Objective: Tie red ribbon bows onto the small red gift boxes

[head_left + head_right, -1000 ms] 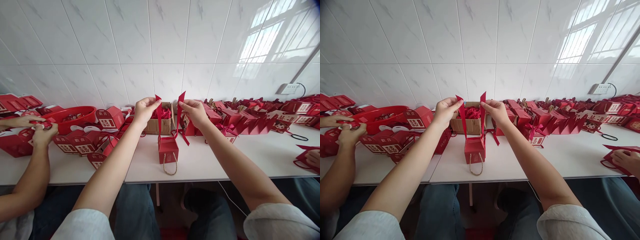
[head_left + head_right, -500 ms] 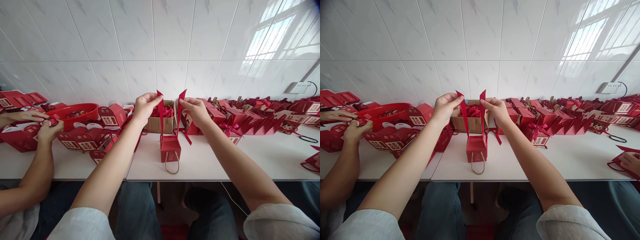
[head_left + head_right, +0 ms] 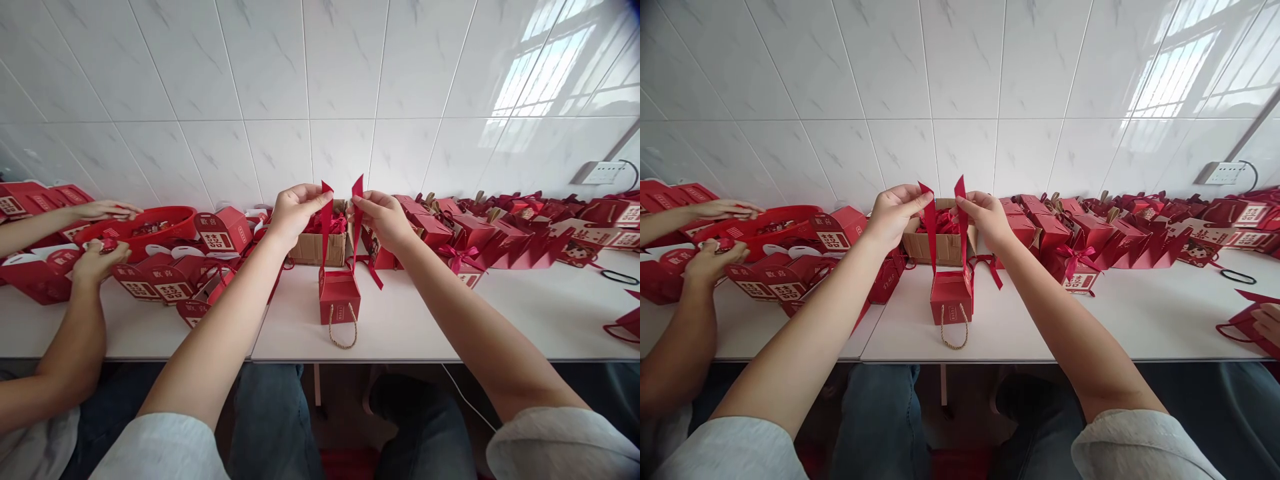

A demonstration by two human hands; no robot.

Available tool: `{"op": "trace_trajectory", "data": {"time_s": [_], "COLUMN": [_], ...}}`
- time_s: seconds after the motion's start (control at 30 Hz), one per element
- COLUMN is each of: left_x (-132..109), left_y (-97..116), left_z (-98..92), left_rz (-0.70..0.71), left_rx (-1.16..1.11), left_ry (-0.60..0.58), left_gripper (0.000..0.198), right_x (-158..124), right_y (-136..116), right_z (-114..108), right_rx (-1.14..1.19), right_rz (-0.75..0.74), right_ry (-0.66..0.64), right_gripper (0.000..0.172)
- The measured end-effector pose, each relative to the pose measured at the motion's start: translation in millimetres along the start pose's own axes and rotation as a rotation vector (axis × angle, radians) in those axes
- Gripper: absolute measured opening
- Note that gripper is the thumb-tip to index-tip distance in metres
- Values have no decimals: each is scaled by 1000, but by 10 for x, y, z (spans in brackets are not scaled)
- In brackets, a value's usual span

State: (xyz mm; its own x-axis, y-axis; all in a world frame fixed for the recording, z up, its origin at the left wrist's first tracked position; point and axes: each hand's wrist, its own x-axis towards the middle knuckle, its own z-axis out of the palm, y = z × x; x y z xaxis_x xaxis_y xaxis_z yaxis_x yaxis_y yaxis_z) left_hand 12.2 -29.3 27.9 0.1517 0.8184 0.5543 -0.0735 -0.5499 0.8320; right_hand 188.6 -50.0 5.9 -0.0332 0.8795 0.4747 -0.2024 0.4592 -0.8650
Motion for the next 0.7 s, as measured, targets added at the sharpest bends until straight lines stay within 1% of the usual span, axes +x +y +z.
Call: {"op": "trace_trajectory", "data": {"time_s": [0.1,0.17,0.27,0.33,0.43,0.5,0.6,0.67,0.7], "left_x": [19,38,61,72,85,90,81,64,54], "left_y": [35,63,110,145,193,217,226,208,191], "left_z": [23,32,35,32,30,30,25,17,13], "left_rz": [10,-1,-3,11,43,56,-3,-55,-58], "left_rx": [41,70,128,180,295,351,293,212,185], "left_ry": [-83,-116,-128,-123,-101,-93,-132,-175,-179], "left_gripper": [30,30,28,27,24,23,25,30,30], "right_x": [69,95,87,62,31,31,58,79,86], "right_y": [-11,-31,-74,-105,-130,-122,-77,-41,-25], "right_z": [65,112,161,172,168,162,147,131,121], "right_rx": [-66,-112,-163,-182,-225,-236,-166,-101,-68], "right_rz": [45,45,27,19,5,-2,21,74,106], "right_ry": [-51,-95,-148,-192,-240,-251,-278,-275,-269], "right_gripper": [23,19,11,10,13,20,30,32,32]}}
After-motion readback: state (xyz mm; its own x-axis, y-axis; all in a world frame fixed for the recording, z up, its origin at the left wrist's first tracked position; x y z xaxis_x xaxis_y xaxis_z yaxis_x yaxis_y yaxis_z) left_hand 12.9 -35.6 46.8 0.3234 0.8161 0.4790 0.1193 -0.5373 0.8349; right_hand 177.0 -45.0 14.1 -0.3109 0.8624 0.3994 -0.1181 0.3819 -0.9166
